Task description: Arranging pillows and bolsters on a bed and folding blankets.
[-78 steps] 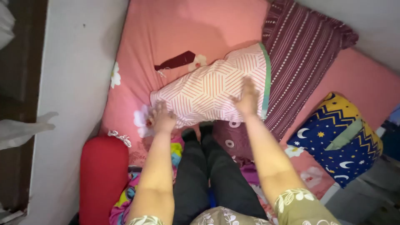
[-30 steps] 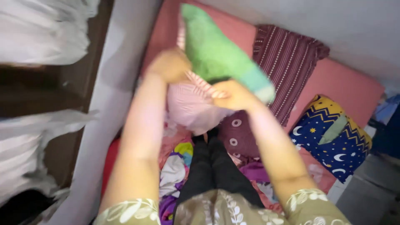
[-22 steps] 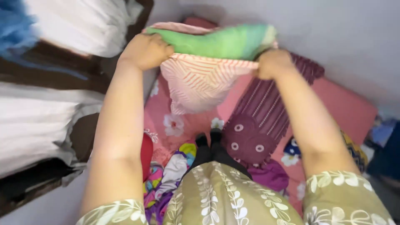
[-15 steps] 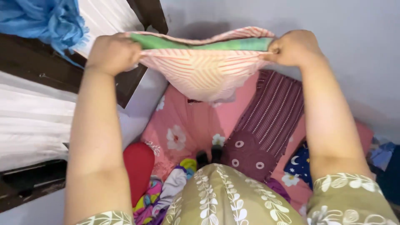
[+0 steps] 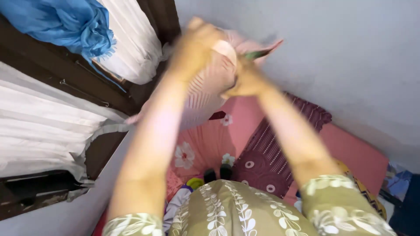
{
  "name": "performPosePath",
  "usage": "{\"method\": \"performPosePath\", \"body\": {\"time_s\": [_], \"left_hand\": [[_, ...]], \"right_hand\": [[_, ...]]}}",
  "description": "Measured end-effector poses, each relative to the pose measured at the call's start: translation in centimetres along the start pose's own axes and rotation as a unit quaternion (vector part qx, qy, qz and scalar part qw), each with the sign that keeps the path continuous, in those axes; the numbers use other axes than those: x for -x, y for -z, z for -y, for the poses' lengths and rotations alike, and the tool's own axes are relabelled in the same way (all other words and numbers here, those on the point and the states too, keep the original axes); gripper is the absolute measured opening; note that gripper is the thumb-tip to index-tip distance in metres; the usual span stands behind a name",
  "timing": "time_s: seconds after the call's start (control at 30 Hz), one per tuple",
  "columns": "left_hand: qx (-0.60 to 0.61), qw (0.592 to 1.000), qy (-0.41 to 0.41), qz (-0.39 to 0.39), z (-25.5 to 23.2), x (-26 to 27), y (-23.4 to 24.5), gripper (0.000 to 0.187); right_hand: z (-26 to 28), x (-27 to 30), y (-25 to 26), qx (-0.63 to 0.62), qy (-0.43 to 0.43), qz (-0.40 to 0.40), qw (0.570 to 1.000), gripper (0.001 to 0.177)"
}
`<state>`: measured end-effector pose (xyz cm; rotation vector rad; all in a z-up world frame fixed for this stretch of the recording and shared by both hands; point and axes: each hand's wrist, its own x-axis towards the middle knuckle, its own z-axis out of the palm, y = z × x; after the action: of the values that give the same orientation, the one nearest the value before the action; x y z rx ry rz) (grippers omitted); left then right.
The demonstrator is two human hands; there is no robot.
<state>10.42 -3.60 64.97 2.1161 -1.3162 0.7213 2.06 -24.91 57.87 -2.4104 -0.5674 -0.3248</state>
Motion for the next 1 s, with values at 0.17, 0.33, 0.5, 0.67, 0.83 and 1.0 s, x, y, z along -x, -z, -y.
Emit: {"method": "performPosePath", "body": {"time_s": [0.17,0.33,0.5,0.67,0.83,1.0], "left_hand": [[0.042,0.995,0.076,-0.045,1.8,3.6,-6.0,0.027],[0.021,0.977,0.211,-0.008,5.2,13.6,-5.7,0.061],[0.006,0.789,0.580,0.201,7.6,28.5,-11.9,0.097],[0.096,0.681,0.681,0.253,5.4,33.0,-19.1,0.115],[0.294,0.440,0.843,0.098,3.2,31.0,-18.9,0.129],[0.577,0.339,0.724,-0.167,4.1,24.7,-14.8,0.095]], "right_hand": [[-5.6,4.0,-12.6,-0.027,-0.266,-0.061,0.962,0.060],[-10.5,5.2,-16.4,-0.223,-0.332,-0.218,0.890,0.037],[-10.8,4.7,-10.8,-0.579,-0.420,-0.345,0.608,0.040],[-2.7,4.1,-2.4,-0.643,-0.394,-0.357,0.551,0.042],[-7.0,10.4,4.2,-0.578,-0.279,-0.436,0.631,0.046],[-5.8,15.6,12.8,-0.595,-0.235,-0.396,0.659,0.066]]}}
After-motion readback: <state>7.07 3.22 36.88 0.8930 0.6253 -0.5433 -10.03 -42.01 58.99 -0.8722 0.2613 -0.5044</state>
